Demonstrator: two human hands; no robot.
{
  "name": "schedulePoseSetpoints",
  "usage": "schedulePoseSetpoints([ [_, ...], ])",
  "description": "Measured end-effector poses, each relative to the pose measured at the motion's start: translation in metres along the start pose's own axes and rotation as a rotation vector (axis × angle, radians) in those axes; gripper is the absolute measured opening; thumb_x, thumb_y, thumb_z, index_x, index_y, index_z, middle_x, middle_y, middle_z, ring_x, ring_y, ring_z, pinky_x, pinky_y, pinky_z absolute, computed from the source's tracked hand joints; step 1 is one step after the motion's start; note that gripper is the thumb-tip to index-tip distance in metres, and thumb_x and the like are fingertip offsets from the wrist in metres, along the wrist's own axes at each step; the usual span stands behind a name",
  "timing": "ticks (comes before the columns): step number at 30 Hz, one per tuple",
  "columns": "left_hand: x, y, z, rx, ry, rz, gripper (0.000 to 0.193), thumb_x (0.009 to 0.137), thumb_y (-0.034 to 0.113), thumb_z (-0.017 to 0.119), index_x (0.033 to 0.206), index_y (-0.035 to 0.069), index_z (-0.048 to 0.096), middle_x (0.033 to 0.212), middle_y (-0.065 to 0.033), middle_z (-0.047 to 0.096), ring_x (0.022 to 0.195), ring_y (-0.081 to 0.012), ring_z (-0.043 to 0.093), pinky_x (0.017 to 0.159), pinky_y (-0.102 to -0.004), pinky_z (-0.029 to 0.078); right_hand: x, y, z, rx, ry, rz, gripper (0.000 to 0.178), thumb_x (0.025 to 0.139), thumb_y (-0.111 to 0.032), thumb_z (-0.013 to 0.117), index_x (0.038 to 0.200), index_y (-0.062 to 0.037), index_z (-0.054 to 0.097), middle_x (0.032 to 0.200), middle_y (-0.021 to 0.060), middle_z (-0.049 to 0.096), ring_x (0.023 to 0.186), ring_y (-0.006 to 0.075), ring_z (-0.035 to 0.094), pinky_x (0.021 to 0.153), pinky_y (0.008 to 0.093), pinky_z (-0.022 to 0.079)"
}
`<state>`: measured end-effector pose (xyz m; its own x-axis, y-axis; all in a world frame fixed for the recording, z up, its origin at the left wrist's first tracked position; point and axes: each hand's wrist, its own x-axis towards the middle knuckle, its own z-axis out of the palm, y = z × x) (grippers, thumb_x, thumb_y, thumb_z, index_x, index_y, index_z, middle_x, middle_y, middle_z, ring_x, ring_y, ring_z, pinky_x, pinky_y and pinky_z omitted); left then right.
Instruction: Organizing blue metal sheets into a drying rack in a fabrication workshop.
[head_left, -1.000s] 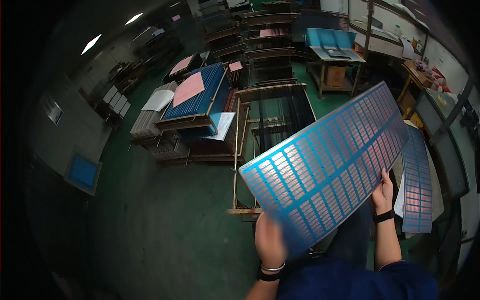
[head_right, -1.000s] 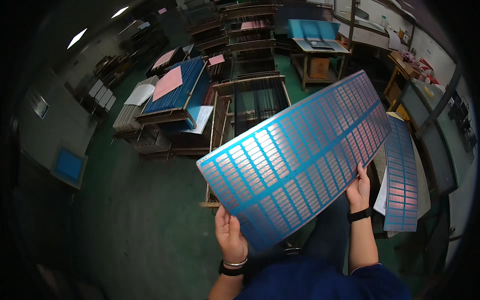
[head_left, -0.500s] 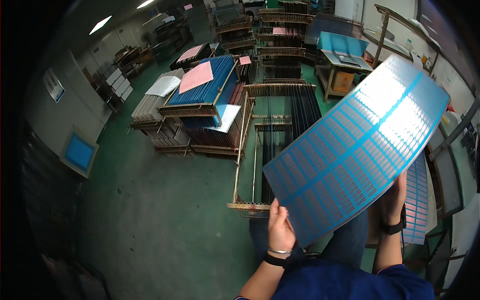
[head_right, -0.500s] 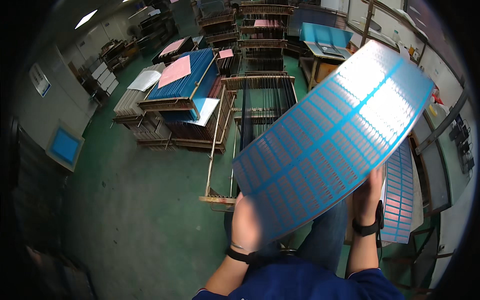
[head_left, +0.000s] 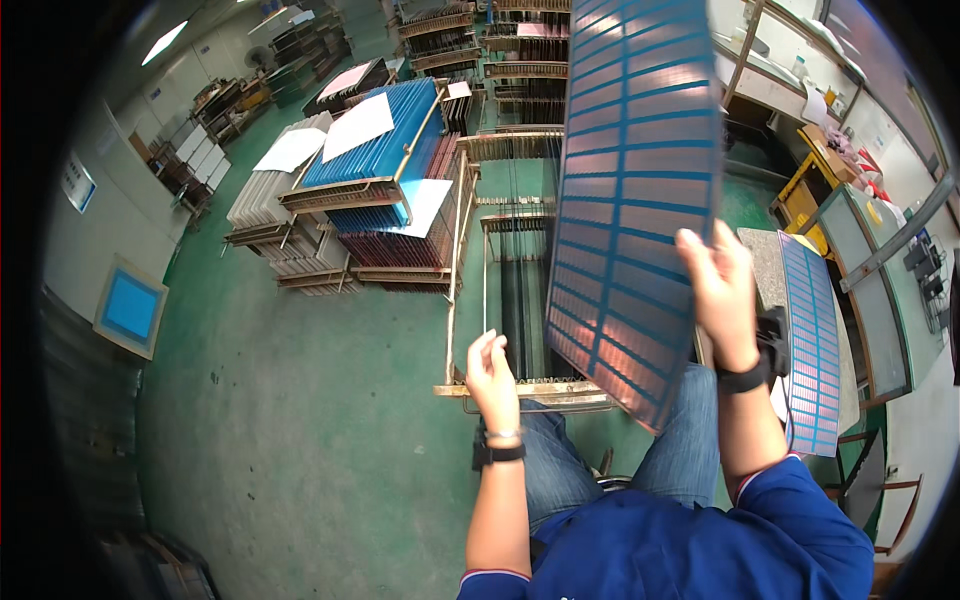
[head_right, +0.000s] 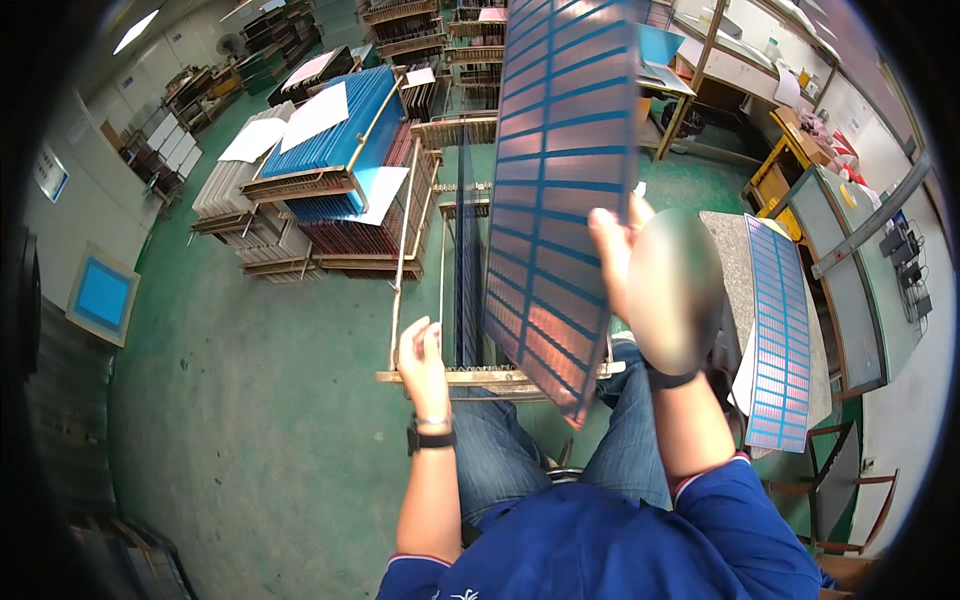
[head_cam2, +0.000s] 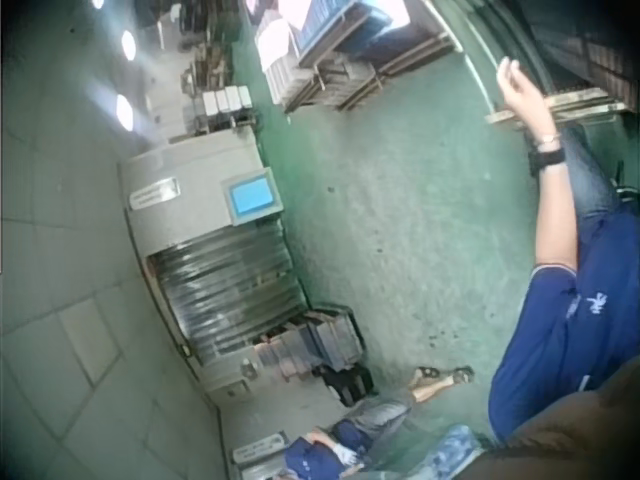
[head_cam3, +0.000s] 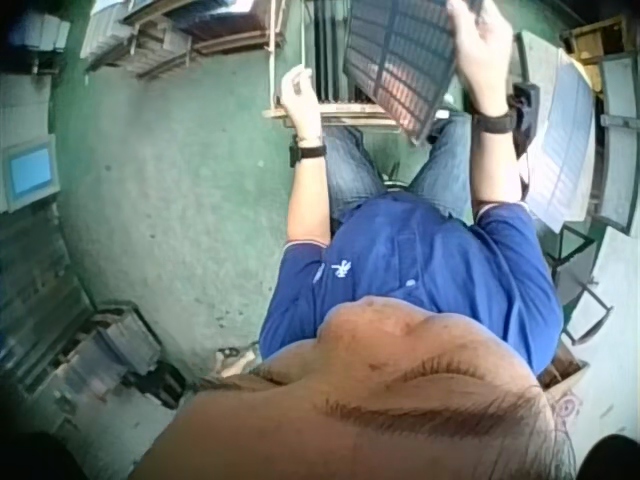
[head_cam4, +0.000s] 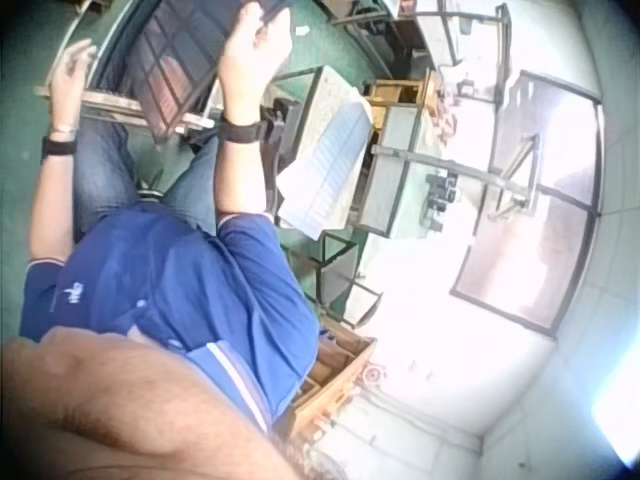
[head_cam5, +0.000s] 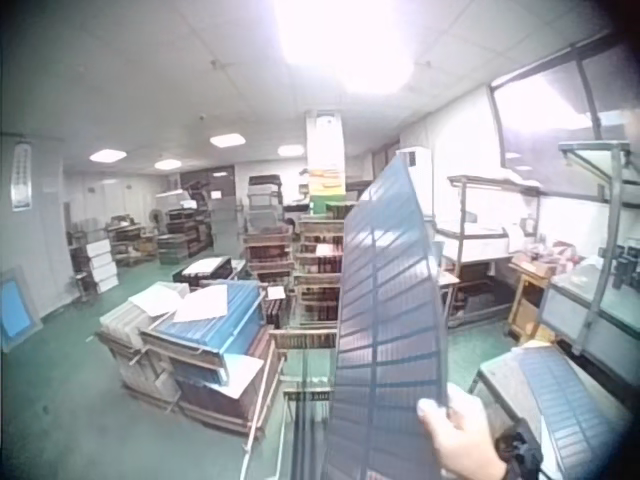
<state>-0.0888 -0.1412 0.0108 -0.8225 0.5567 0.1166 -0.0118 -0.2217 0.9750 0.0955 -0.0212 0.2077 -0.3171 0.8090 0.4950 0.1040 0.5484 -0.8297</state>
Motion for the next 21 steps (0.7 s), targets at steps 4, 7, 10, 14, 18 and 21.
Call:
schedulePoseSetpoints([
  [4,0.035,-0.022,0.007,0.508,-0.189,0.217,0.023,0.086,0.009,0.054,0.107,0.001,0.057,0.102,-0.0157,0.06,0.094,-0.0295,0.058,0.086,-0.0364,0.045,0.016,0.029,0.056,-0.244,-0.022,0.047,0.026,0.084,-0.01,0.055,0.105,0.0056,0.055,0.066,0.0127,0.059,0.056,0.0137,0.053,0.055,0.0281,0.043],
  [7,0.039,-0.042,0.008,0.618,-0.215,0.195,0.028,0.087,0.014,0.052,0.112,0.002,0.055,0.106,-0.0195,0.058,0.1,-0.0352,0.055,0.089,-0.0392,0.043,0.025,0.04,0.085,-0.283,-0.021,-0.142,0.023,0.08,-0.008,0.052,0.098,0.0052,0.057,0.068,0.0226,0.058,0.06,0.0348,0.058,0.058,0.0389,0.047],
  [10,0.032,-0.053,0.014,0.599,-0.246,0.102,0.03,0.093,0.016,0.044,0.116,-0.001,0.051,0.108,-0.0232,0.057,0.104,-0.0363,0.053,0.091,-0.0398,0.041,0.039,0.049,0.087,-0.416,-0.126,-0.033,0.023,0.078,-0.008,0.051,0.096,0.0051,0.057,0.067,0.0234,0.058,0.063,0.0373,0.058,0.06,0.0408,0.047],
  [14,0.027,-0.054,0.016,0.649,-0.229,0.108,0.031,0.095,0.02,0.041,0.119,0.002,0.049,0.114,-0.0239,0.054,0.102,-0.0395,0.054,0.086,-0.0421,0.045,0.052,0.053,0.096,-0.371,-0.14,0.046,0.021,0.075,-0.008,0.049,0.088,0.0053,0.06,0.065,0.0239,0.057,0.064,0.0378,0.058,0.061,0.0406,0.047],
  [18,0.025,-0.047,0.019,0.691,-0.239,0.077,0.032,0.095,0.02,0.04,0.12,0.003,0.048,0.114,-0.0219,0.054,0.102,-0.039,0.054,0.086,-0.0423,0.045,0.069,0.077,0.098,-0.432,-0.188,0.106,0.024,0.073,-0.009,0.048,0.087,0.0048,0.061,0.069,0.0244,0.059,0.066,0.0372,0.06,0.064,0.04,0.048],
  [21,0.024,-0.044,0.018,0.688,-0.227,0.069,0.031,0.095,0.021,0.039,0.12,0.004,0.049,0.115,-0.0204,0.054,0.102,-0.0386,0.054,0.086,-0.0426,0.045,0.073,0.082,0.102,-0.324,-0.228,0.159,0.019,0.074,-0.009,0.05,0.083,0.0066,0.057,0.065,0.0146,0.06,0.06,0.0185,0.057,0.06,0.0334,0.045],
])
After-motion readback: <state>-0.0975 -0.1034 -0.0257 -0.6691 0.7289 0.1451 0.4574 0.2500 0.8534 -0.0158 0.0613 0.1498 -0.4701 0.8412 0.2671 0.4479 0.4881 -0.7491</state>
